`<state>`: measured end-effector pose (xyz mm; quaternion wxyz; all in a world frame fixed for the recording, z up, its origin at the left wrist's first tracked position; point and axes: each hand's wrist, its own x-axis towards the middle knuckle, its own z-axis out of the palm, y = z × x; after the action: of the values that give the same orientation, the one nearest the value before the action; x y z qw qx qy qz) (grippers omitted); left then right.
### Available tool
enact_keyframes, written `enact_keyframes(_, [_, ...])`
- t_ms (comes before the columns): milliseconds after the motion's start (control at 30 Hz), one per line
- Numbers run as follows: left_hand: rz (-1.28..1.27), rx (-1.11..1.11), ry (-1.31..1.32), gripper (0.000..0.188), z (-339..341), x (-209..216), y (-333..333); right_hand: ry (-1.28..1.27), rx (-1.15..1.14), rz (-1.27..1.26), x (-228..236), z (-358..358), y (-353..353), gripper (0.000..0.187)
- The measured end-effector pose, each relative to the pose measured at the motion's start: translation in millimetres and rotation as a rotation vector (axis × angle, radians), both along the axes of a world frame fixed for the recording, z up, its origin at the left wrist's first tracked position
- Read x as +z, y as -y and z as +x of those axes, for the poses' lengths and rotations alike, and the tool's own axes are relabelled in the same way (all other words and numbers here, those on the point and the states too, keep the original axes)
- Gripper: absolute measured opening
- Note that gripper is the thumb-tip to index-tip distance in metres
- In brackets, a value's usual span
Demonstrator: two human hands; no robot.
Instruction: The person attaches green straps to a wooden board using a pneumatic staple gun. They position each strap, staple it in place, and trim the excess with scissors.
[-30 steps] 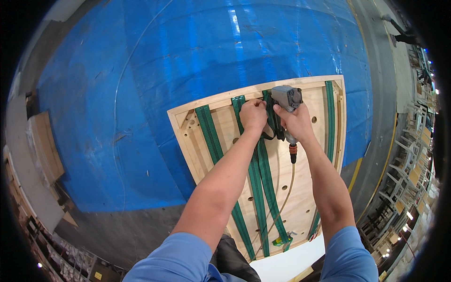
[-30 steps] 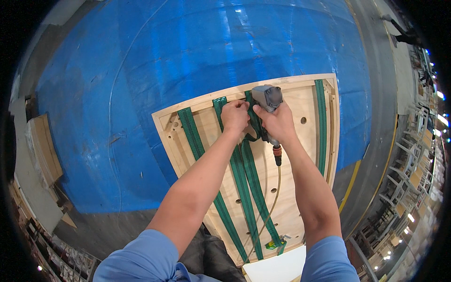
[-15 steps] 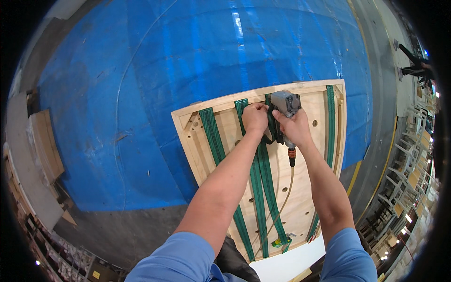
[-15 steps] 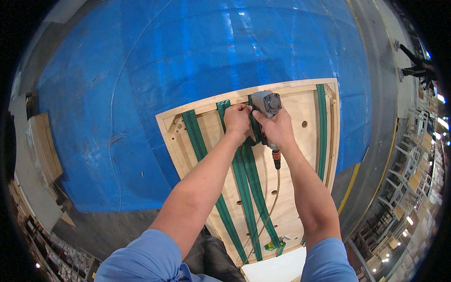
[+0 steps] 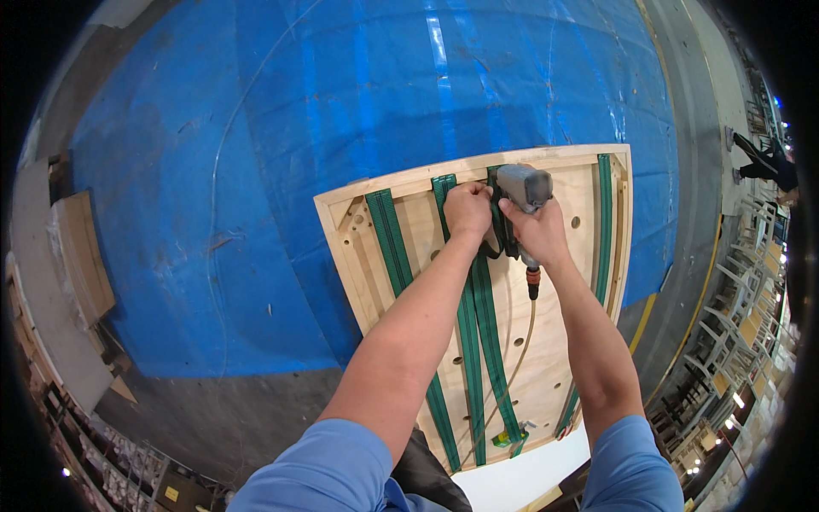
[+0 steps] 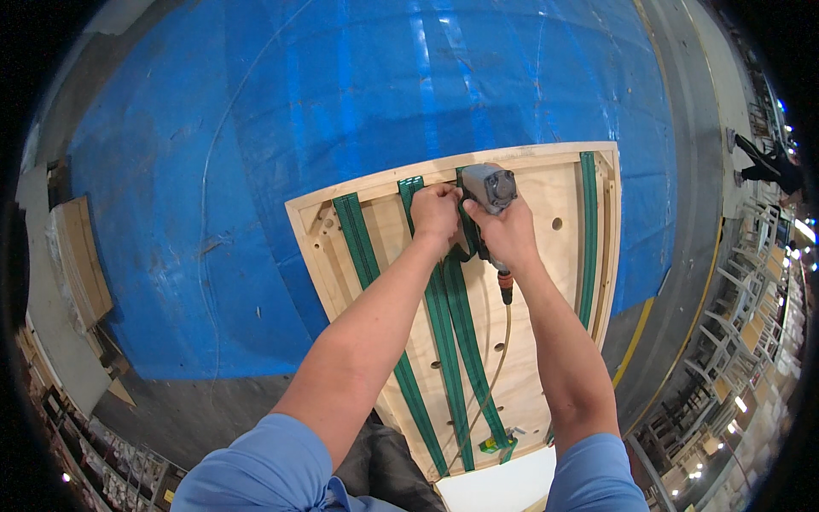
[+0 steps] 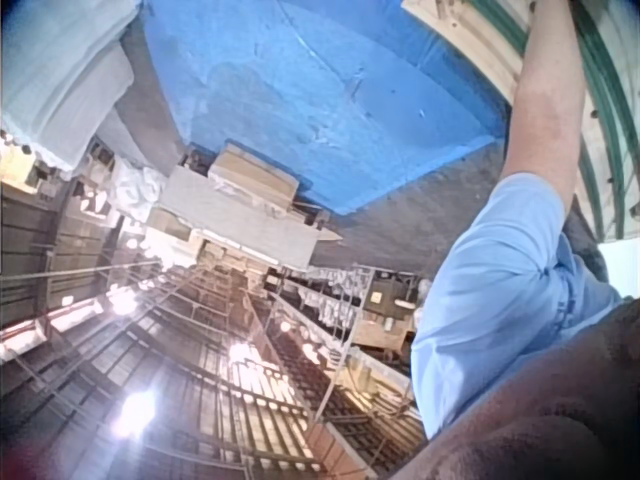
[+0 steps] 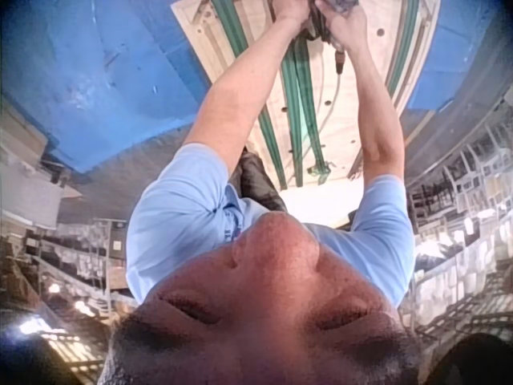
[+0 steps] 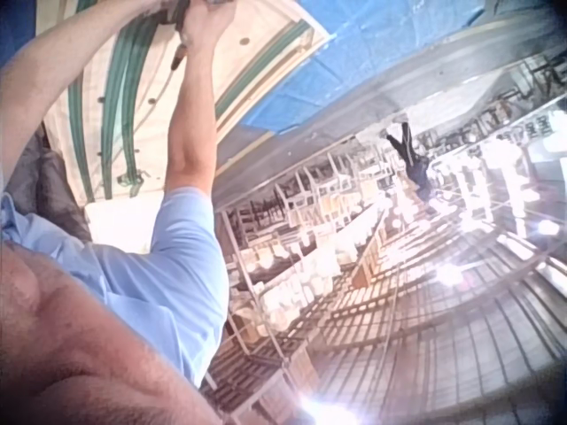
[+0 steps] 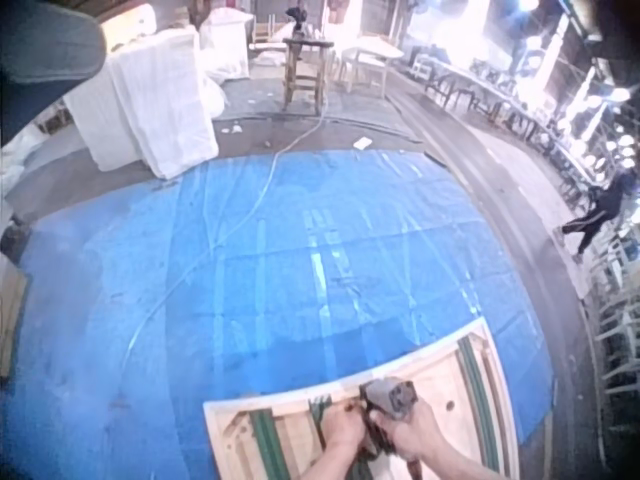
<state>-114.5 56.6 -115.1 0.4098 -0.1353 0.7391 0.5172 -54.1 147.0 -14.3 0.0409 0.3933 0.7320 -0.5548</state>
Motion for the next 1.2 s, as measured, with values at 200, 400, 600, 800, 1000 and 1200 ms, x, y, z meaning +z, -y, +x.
enact_keyframes(200, [-0.025, 0.014, -0.050, 0.015, 0, -4, 2, 0.092, -0.032, -0.053, 7, -1, -3, 0.040])
enact_keyframes(400, [-0.024, 0.006, 0.012, 0.018, 0, 3, 0, 0.019, -0.029, -0.003, 2, 6, -10, 0.038])
enact_keyframes(600, [0.073, 0.079, 0.064, 0.015, -4, 7, 3, 0.041, -0.030, 0.037, 3, 4, -13, 0.032])
enact_keyframes(800, [0.181, 0.096, 0.148, 0.016, -9, 25, 4, 0.079, -0.065, -0.054, 17, 9, -21, 0.034])
enact_keyframes(1000, [0.057, -0.210, 0.186, 0.026, -11, 41, 3, 0.125, -0.185, -0.153, 76, 103, 8, 0.061])
enact_keyframes(1200, [0.221, -0.299, 0.309, 0.026, 45, 59, 8, 0.252, -0.486, -0.263, 170, 266, 91, 0.069])
